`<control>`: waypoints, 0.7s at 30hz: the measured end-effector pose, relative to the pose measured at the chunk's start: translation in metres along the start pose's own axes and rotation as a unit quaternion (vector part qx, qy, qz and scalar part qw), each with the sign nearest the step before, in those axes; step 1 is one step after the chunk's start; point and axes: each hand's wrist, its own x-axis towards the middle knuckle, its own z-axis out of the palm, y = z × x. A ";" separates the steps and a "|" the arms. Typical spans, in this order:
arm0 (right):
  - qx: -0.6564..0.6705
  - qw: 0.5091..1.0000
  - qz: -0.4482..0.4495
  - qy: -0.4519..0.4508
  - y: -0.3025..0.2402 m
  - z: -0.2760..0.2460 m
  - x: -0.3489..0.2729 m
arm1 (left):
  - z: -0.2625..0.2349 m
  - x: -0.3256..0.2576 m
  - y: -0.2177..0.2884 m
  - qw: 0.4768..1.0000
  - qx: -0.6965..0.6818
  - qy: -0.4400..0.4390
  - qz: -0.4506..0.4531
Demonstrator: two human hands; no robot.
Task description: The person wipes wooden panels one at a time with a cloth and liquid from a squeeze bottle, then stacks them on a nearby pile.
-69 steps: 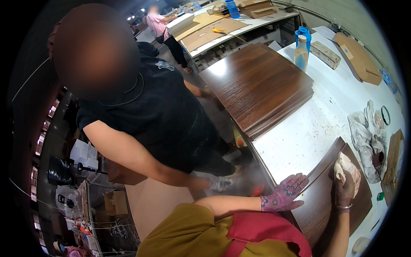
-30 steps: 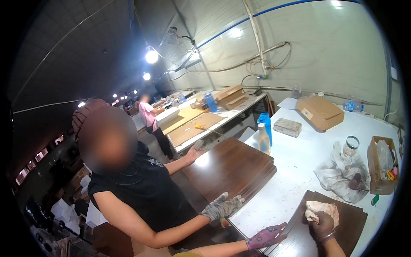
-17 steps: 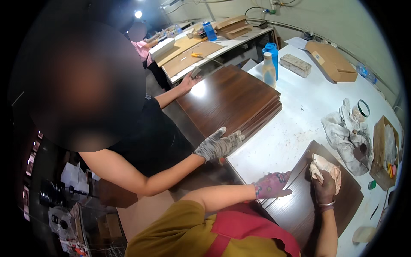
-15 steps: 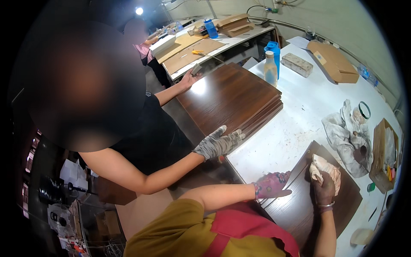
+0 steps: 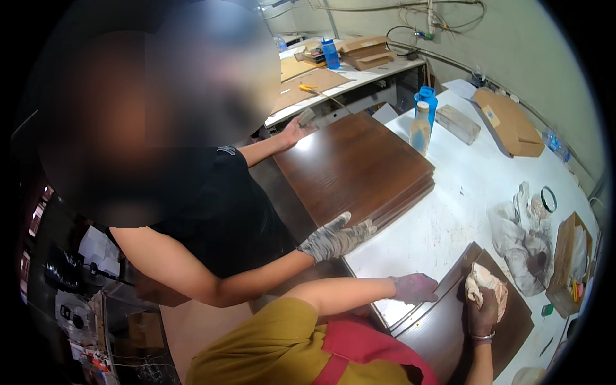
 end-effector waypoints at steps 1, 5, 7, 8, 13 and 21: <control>-0.001 1.000 -0.014 0.011 -0.002 0.001 0.000 | 0.004 0.013 -0.014 0.999 0.011 -0.014 0.030; -0.056 0.996 -0.062 0.013 -0.017 0.002 0.006 | 0.034 0.085 -0.089 0.987 -0.141 -0.055 0.053; -0.058 0.998 -0.032 0.003 -0.020 -0.002 0.005 | 0.030 0.084 -0.076 0.974 -0.204 -0.093 -0.015; -0.059 0.998 -0.026 0.000 -0.020 -0.003 0.004 | 0.027 0.083 -0.073 0.969 -0.222 -0.104 -0.038; -0.064 0.997 -0.031 0.022 -0.015 -0.001 0.002 | 0.017 0.079 -0.061 0.974 -0.178 -0.138 0.002; -0.072 0.997 -0.023 0.018 -0.024 -0.004 0.005 | 0.011 0.071 -0.064 0.924 -0.323 -0.202 -0.020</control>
